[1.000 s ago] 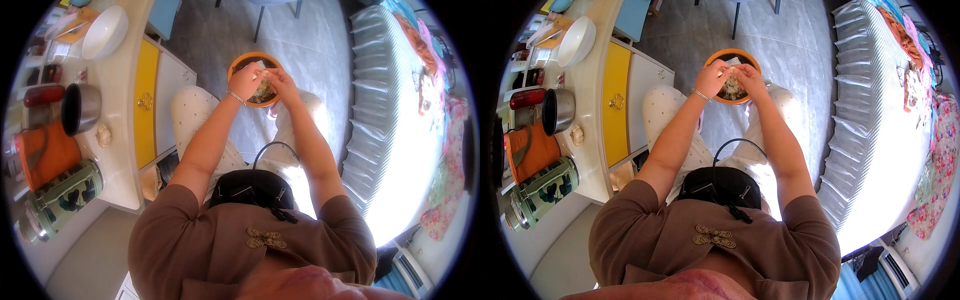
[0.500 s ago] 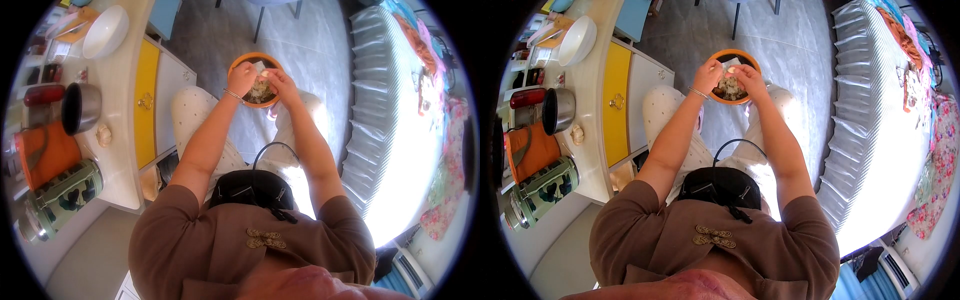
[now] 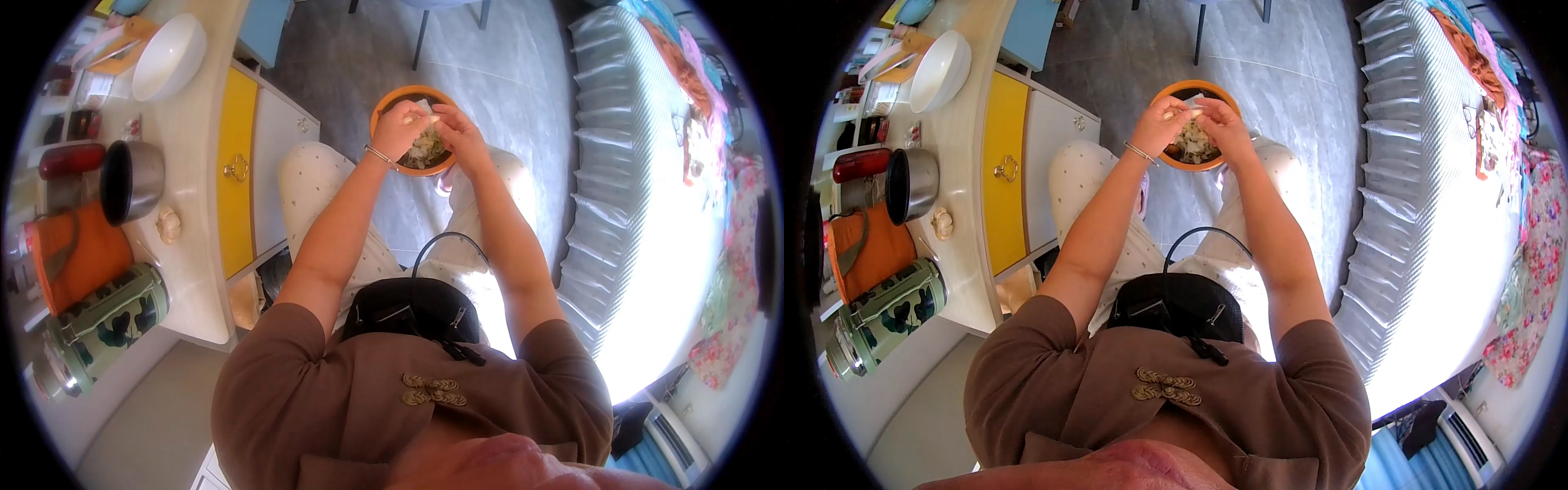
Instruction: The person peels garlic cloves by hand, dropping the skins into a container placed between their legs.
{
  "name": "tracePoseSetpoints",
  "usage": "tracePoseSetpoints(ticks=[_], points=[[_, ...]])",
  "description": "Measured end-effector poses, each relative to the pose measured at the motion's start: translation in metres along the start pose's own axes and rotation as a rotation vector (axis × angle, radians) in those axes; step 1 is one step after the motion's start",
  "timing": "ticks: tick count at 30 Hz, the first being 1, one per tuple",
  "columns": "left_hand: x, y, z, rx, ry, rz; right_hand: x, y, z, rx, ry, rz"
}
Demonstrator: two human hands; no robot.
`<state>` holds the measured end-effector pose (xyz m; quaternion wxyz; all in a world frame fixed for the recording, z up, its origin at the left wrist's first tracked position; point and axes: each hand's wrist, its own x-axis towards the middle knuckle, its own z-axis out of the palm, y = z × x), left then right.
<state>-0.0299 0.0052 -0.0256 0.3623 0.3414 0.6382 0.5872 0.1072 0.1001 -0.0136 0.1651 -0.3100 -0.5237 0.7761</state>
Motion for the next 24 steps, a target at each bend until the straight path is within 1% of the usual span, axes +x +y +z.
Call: tracePoseSetpoints(ticks=[3,5,6,8,9,11,15,17,19,20,22,24], points=[[0.000,0.001,0.001,0.064,0.011,0.013,-0.001,-0.003,0.001,0.039,0.008,0.013],[0.000,-0.001,0.004,0.196,0.107,0.247,0.000,-0.003,0.000,0.052,0.000,0.036],[-0.001,0.001,0.004,0.196,0.107,0.247,0.001,-0.002,-0.001,0.064,0.001,0.034],[-0.003,0.004,0.002,0.101,0.069,0.079,0.002,0.000,-0.001,0.075,0.003,0.032],[-0.002,0.001,0.001,0.101,0.069,0.079,0.002,0.001,-0.002,0.082,0.008,0.023],[0.001,-0.006,-0.001,0.038,0.099,-0.008,0.003,0.003,-0.002,0.089,0.013,0.014],[0.001,-0.004,0.000,0.102,0.127,0.014,0.003,0.002,-0.002,0.067,0.023,-0.011],[-0.004,0.013,0.000,0.074,-0.024,-0.187,0.001,0.000,0.000,0.062,0.030,-0.010],[-0.004,0.014,0.002,0.040,-0.039,-0.221,0.001,0.000,0.003,-0.087,0.060,-0.109],[-0.004,0.015,0.002,0.006,-0.054,-0.254,0.001,-0.001,0.004,-0.087,0.060,-0.109],[-0.003,0.007,0.002,-0.047,-0.066,-0.251,0.001,-0.001,0.001,-0.296,0.059,-0.125],[-0.003,0.004,0.001,-0.099,-0.079,-0.248,0.001,0.000,0.002,-0.299,0.068,-0.156]])
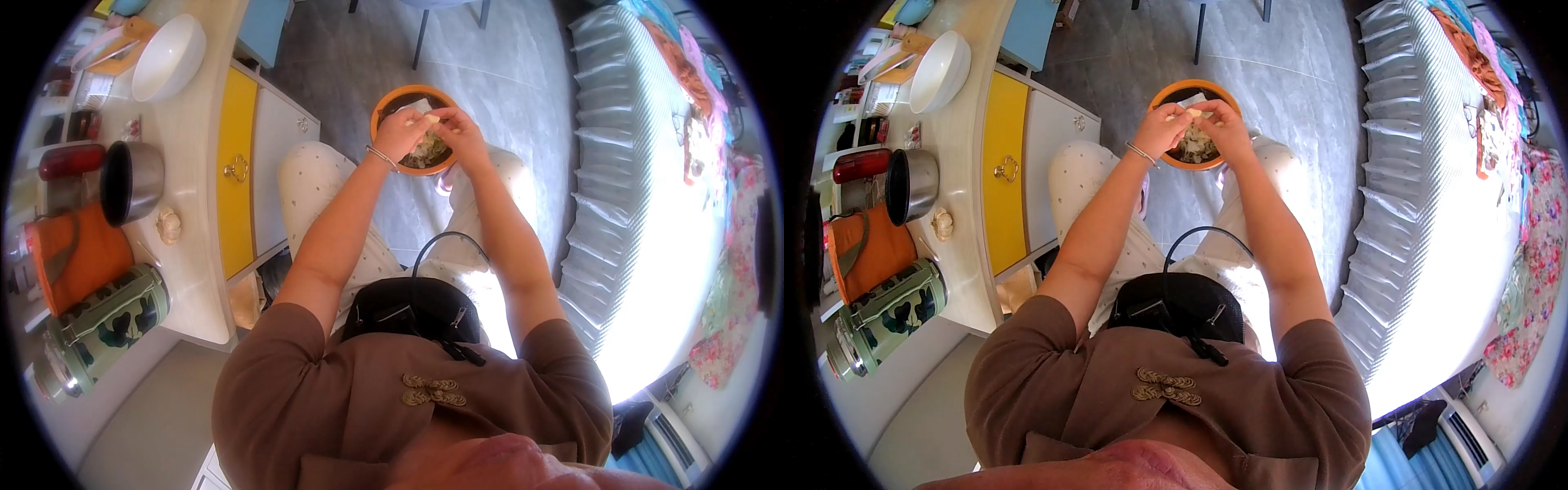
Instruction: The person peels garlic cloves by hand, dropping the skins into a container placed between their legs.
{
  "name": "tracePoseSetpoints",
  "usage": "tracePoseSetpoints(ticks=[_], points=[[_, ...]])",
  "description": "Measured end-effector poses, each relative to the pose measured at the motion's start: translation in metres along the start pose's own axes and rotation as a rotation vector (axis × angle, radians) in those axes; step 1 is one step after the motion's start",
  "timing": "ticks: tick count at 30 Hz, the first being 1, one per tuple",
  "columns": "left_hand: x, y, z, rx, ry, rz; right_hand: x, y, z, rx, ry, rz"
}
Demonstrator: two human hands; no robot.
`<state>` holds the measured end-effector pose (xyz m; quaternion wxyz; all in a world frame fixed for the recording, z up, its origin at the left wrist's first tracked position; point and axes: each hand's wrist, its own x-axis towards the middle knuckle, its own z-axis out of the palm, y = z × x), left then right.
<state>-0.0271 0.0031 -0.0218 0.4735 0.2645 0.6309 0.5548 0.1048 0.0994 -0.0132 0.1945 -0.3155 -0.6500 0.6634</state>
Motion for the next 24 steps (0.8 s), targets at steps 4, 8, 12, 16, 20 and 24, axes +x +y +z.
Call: tracePoseSetpoints(ticks=[4,8,12,16,20,24], points=[[-0.001,0.001,0.000,-0.100,-0.020,-0.049,-0.001,-0.002,0.000,0.029,0.014,0.026],[0.000,0.001,0.000,-0.175,-0.043,-0.098,-0.001,-0.005,0.001,0.082,0.006,0.065],[-0.001,0.002,0.000,-0.206,-0.041,-0.130,-0.002,-0.006,0.001,0.032,0.019,0.033],[-0.001,0.001,-0.001,-0.230,-0.043,-0.130,0.000,0.001,0.000,-0.108,0.022,0.006],[-0.001,0.002,0.000,-0.209,-0.023,-0.150,0.001,0.005,0.001,-0.071,0.011,-0.023],[-0.001,0.006,0.002,-0.235,-0.023,-0.165,0.000,-0.001,0.002,0.038,0.029,-0.020]])
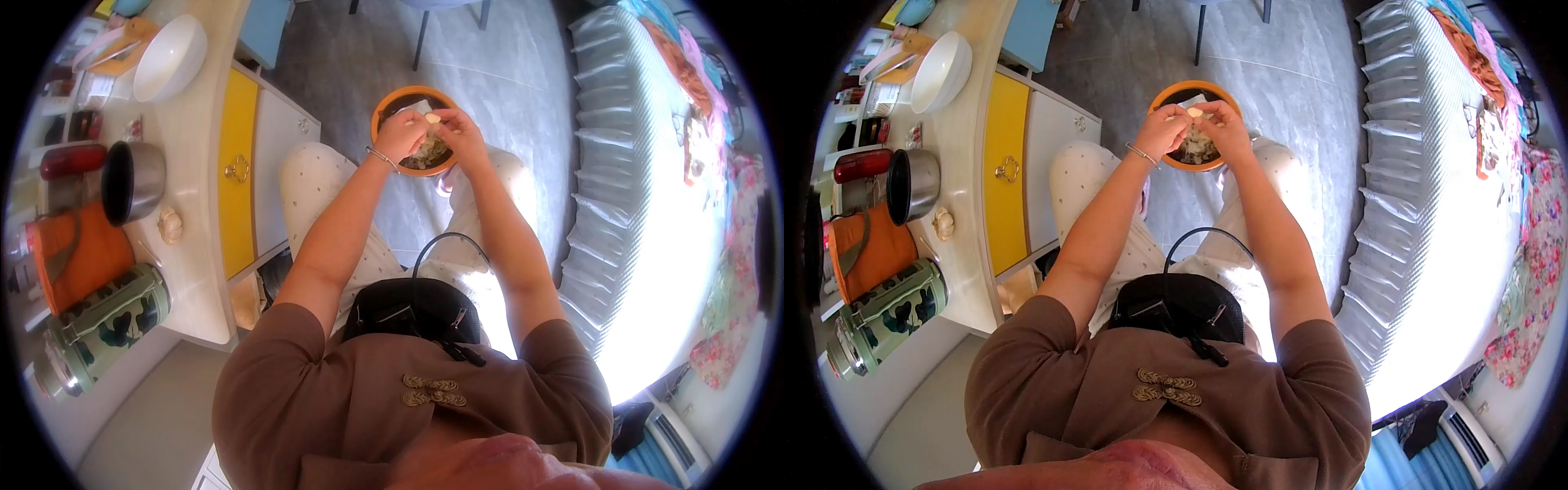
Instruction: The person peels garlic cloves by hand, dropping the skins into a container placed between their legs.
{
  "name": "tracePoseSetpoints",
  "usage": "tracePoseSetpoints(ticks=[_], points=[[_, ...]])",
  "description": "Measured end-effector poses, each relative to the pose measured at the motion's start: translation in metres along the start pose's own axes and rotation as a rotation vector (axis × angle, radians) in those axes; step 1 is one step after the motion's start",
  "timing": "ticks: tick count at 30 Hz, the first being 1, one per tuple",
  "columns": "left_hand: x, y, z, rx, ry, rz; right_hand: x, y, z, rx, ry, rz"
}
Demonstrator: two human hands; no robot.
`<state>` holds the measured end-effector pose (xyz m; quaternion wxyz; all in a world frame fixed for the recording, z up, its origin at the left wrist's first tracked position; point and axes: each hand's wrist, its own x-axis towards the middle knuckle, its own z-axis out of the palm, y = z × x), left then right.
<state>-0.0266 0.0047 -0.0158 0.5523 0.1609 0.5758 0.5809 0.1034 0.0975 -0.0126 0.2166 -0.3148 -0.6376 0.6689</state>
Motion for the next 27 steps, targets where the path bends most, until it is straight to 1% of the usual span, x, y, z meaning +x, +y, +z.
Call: tracePoseSetpoints(ticks=[1,3,5,7,11,16,22,25,27], points=[[-0.001,0.001,0.001,0.001,0.004,-0.003,0.000,0.001,-0.001,0.039,-0.003,0.007],[-0.002,0.002,0.001,0.002,0.009,-0.007,0.000,0.003,-0.001,0.016,0.000,-0.003],[-0.002,0.001,0.000,0.018,0.002,0.035,0.001,0.004,-0.001,-0.006,0.002,-0.013],[0.001,-0.004,-0.002,0.031,0.002,0.048,0.000,0.004,-0.002,-0.189,0.006,-0.014],[0.004,-0.009,-0.004,0.079,0.011,0.083,0.001,0.005,0.000,-0.164,0.009,-0.006],[0.001,-0.004,-0.001,0.053,0.006,0.053,-0.001,0.001,0.003,0.012,0.022,-0.010],[0.002,-0.009,-0.004,0.060,-0.004,0.057,0.000,0.004,0.000,-0.161,0.001,0.015],[0.003,-0.009,-0.005,0.071,-0.003,0.063,0.001,0.005,0.001,-0.084,-0.011,-0.032],[0.003,-0.008,-0.004,0.083,-0.006,0.068,0.000,0.003,0.002,-0.052,0.003,-0.027]])
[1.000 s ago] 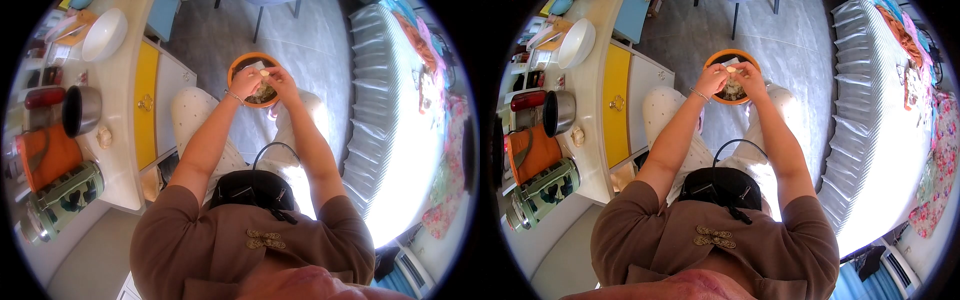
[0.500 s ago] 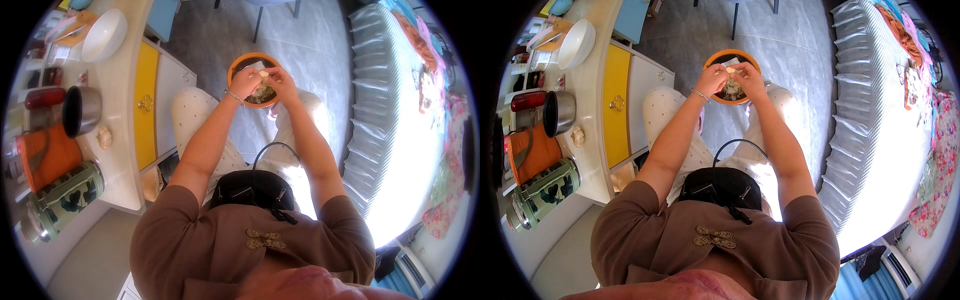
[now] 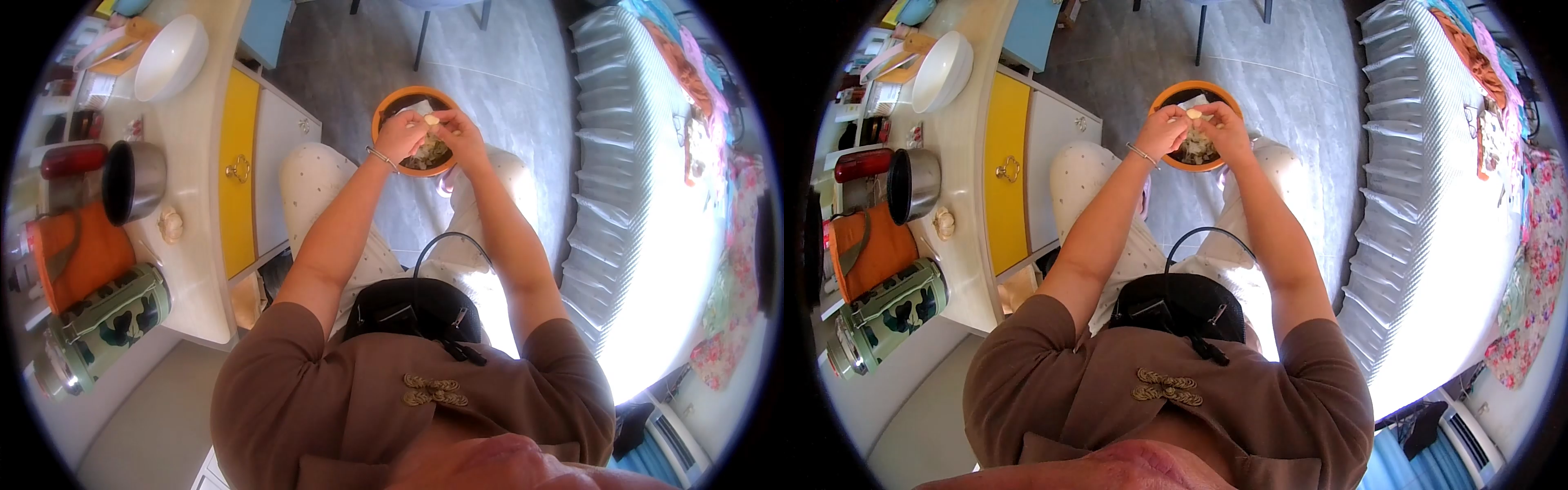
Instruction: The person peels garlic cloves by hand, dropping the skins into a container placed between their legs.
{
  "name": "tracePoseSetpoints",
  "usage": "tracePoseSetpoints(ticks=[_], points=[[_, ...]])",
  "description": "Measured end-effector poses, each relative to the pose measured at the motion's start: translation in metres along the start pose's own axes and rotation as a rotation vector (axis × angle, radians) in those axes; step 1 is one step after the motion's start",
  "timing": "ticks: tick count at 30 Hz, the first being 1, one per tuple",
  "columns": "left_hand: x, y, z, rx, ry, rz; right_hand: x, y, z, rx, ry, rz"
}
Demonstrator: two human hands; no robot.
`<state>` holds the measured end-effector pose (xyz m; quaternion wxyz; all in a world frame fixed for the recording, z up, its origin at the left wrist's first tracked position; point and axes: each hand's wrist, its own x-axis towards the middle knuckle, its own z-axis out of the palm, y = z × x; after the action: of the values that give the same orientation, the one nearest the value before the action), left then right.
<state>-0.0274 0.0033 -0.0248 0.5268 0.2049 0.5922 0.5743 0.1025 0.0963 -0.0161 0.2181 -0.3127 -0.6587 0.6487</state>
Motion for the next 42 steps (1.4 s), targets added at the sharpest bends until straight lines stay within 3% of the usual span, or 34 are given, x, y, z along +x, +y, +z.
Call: tracePoseSetpoints(ticks=[8,17,20,31,37,42], points=[[-0.002,-0.002,0.000,0.012,-0.015,-0.002,0.001,0.005,-0.002,-0.103,0.004,0.017],[-0.002,0.002,0.000,-0.026,-0.026,-0.024,0.000,-0.002,0.001,0.025,0.025,0.033],[-0.002,-0.001,-0.001,0.006,-0.014,-0.024,0.000,0.002,-0.002,-0.121,0.009,0.025],[-0.002,0.004,0.000,-0.003,-0.017,-0.044,0.004,0.009,-0.001,0.125,0.022,0.052],[-0.002,0.002,-0.003,0.055,-0.016,0.001,0.003,0.010,-0.003,-0.063,-0.010,0.014],[-0.001,0.003,-0.001,0.028,-0.007,-0.006,0.002,0.007,-0.002,0.050,0.002,0.022]])
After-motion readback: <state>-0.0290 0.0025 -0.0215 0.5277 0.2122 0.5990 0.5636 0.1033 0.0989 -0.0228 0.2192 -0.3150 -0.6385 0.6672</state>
